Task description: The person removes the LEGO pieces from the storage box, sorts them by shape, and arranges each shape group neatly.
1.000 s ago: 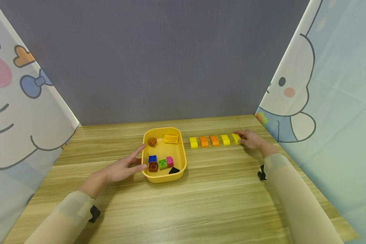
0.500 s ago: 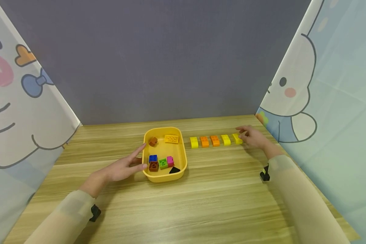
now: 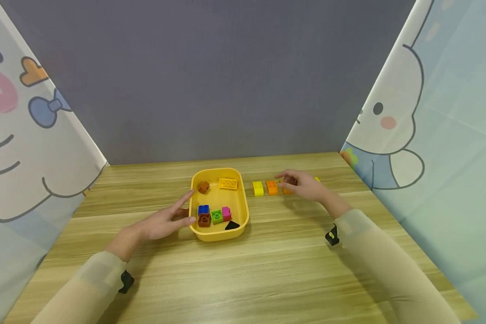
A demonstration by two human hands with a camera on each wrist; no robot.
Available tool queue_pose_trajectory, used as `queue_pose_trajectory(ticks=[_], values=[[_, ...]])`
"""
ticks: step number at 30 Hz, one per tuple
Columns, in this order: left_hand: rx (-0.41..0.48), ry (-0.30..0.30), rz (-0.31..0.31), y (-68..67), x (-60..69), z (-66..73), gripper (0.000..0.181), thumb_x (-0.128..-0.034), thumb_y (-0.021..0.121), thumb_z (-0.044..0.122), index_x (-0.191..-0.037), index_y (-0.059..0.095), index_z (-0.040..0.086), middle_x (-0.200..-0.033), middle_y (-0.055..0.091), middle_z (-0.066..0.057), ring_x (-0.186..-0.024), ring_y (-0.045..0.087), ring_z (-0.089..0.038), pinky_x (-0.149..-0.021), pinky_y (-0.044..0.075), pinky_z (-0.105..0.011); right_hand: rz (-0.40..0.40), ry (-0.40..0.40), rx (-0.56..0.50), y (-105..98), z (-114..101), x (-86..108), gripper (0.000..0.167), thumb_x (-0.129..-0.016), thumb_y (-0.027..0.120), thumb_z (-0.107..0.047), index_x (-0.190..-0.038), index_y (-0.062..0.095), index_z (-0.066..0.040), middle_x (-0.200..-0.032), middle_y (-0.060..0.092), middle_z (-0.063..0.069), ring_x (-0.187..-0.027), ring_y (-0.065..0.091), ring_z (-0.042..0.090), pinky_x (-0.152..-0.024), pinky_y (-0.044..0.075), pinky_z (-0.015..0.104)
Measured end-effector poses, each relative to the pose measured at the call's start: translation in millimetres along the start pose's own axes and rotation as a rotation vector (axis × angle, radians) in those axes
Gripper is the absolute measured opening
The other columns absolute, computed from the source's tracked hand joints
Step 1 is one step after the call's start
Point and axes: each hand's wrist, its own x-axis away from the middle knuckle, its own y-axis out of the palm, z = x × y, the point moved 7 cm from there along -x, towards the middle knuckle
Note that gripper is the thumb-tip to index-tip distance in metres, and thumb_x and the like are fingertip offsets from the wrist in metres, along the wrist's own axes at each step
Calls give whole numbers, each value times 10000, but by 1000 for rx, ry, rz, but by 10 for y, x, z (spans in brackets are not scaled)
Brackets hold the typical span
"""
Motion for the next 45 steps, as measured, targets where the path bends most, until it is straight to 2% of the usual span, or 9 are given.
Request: queue_pose_trajectory(ticks=[6, 13, 20, 27, 30, 35, 40, 42, 45], values=[[-1, -10, 0, 6, 5, 8, 900, -1096, 535, 667, -1761, -33, 453, -1679, 495, -254, -1548, 483, -506, -1241, 347, -766, -64, -46, -37, 344, -328, -199, 368, -1123, 660, -254, -1450, 688, -88, -1033, 719, 210, -771, 589, 245, -660, 482, 278], [-2, -1, 2, 1, 5, 24, 903, -1100, 543, 651, -1769, -21, 428, -1670, 507, -255, -1547, 485, -504, -1245, 335, -769, -82, -106, -22, 639, -633, -435, 347, -1122, 656, -233, -1430, 698, -77, -1004, 710, 108, -775, 547, 146, -682, 469, 261], [-4, -6, -2, 4, 7, 32, 906, -1097, 545, 657, -1767, -22, 434, -1670, 513, -241, -1546, 489, -496, -1244, 339, -768, -70, -160, -1, 776, -888, -637, 367, -1132, 640, -285, -1428, 700, -77, -990, 704, 32, -784, 560, 138, -706, 478, 266], [-3, -19, -9, -2, 6, 13, 904, -1094, 531, 675, -1763, -33, 447, -1682, 502, -230, -1557, 468, -509, -1235, 335, -783, -59, -177, 24, 888, -1053, -827, 353, -1143, 618, -287, -1434, 694, -102, -1057, 733, 84, -824, 591, 146, -714, 506, 273], [2, -25, -8, -1, 5, 0, 897, -1094, 528, 678, -1762, -27, 455, -1681, 509, -218, -1556, 476, -499, -1241, 335, -777, -51, -178, 46, 942, -1093, -906, 364, -1147, 611, -281, -1445, 687, -86, -1105, 729, 46, -907, 620, 162, -774, 527, 288], [6, -18, -10, 0, 5, 10, 899, -1099, 524, 671, -1766, -32, 437, -1677, 508, -229, -1550, 482, -501, -1236, 348, -771, -28, -161, 70, 1025, -1129, -1036, 368, -1142, 618, -237, -1466, 667, -68, -1228, 721, 73, -1078, 655, 222, -947, 569, 397], [25, -11, -12, 2, 16, 17, 900, -1103, 529, 658, -1770, -28, 422, -1677, 506, -234, -1546, 491, -495, -1231, 359, -767, -1, -126, 128, 1131, -1080, -1137, 389, -1112, 661, -196, -1487, 647, -96, -1351, 707, 82, -1244, 671, 257, -1218, 385, 532], [29, -9, -14, 1, 20, 22, 902, -1104, 531, 655, -1771, -26, 416, -1675, 508, -236, -1543, 494, -493, -1229, 364, -765, -3, -105, 158, 1184, -1039, -1159, 393, -1102, 671, -184, -1488, 646, -112, -1391, 701, 75, -1301, 654, 264, -1257, 280, 570], [31, -13, -14, -1, 18, 16, 905, -1100, 536, 659, -1770, -25, 424, -1675, 508, -233, -1544, 494, -492, -1231, 362, -764, -14, -71, 200, 1257, -979, -1177, 404, -1092, 678, -178, -1492, 645, -136, -1459, 687, 56, -1397, 603, 278, -1281, 204, 582]])
